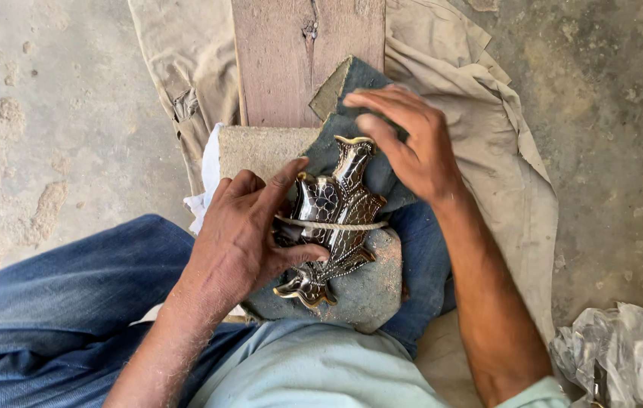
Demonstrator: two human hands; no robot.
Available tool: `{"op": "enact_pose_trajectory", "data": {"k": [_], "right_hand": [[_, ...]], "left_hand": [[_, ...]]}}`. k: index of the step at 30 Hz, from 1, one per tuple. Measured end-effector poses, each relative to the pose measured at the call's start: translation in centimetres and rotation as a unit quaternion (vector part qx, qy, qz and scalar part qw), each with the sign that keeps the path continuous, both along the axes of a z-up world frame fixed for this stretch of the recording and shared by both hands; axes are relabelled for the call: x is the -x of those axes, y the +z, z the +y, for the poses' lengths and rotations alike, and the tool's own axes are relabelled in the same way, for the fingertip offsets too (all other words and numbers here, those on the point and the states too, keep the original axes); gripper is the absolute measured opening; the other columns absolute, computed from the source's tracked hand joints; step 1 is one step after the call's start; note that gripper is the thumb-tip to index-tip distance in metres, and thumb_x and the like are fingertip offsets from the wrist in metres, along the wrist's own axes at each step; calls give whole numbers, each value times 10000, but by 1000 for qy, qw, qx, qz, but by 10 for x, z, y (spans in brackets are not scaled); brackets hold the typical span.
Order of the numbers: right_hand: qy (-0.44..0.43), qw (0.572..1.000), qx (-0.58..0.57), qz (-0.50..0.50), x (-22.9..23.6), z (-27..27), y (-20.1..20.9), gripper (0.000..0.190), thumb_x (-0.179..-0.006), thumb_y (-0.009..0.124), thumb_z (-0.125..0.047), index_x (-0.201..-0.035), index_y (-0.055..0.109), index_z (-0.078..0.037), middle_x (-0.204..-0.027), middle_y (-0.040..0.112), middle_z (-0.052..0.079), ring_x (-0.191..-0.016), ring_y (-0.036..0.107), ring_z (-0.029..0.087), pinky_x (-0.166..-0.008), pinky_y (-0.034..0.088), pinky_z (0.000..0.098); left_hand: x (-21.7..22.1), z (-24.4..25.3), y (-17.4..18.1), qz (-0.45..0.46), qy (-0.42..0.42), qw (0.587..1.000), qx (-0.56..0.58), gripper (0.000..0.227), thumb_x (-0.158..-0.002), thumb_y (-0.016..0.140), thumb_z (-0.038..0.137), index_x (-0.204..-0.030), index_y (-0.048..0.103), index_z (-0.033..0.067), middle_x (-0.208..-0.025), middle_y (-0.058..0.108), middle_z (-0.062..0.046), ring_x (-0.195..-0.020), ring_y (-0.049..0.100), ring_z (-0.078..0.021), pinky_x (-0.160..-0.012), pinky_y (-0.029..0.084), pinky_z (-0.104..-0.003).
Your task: The person uses a hammer and chisel to emboss a decorative pattern on a metal object. They repeatedly strike the chisel along the surface, repositioning the object and adjusting the chisel as needed.
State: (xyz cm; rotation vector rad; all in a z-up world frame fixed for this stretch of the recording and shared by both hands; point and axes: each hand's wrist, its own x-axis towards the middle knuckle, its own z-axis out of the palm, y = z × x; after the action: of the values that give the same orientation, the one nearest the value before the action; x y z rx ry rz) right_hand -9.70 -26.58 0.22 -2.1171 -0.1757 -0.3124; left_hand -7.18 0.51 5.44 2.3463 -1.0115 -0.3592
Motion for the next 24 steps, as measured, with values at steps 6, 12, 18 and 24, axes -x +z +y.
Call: {"op": "enact_pose_trajectory", "data": {"k": [6, 12, 18, 24], "right_hand": [[-104, 992, 17, -68, 39, 31, 3, 258, -992, 764, -159, -1205, 743, -15, -1124, 746, 102, -1069, 670, 217, -991, 526, 329], [-158, 982, -85, -66, 40, 35, -17, 158, -963, 788, -91, -1077, 735, 6, -1069, 733, 91, -1013, 681, 169, -918, 542, 314], [-186, 970, -130, -91, 56, 36, -27, 142, -1014, 730, -64, -1146, 734, -9, -1121, 724, 81, -1070, 679, 164, -949, 553, 293], [-356, 880, -300, -92, 75, -11, -105, 191, -1035, 668, -32, -1219, 716, -33, -1069, 744, 54, -958, 670, 104, -843, 549, 243]], "left_hand": [[24, 10, -4, -73, 74, 994, -29, 796, -660, 844, 660, -1120, 606, 55, -803, 668, -103, -855, 591, -317, -815, 468, -447], [66, 39, -5, -80, -67, 991, 86, 393, -631, 805, 155, -1007, 715, 86, -1027, 696, -88, -971, 599, -294, -864, 491, -428], [79, 54, 0, -88, -32, 983, 160, 393, -744, 743, 17, -1133, 733, 66, -1231, 698, -112, -1108, 619, -285, -924, 512, -421], [107, 52, 12, 231, -174, 951, 111, 249, -862, 807, 113, -1094, 731, 64, -1134, 689, -114, -1113, 636, -302, -930, 497, -447]]}}
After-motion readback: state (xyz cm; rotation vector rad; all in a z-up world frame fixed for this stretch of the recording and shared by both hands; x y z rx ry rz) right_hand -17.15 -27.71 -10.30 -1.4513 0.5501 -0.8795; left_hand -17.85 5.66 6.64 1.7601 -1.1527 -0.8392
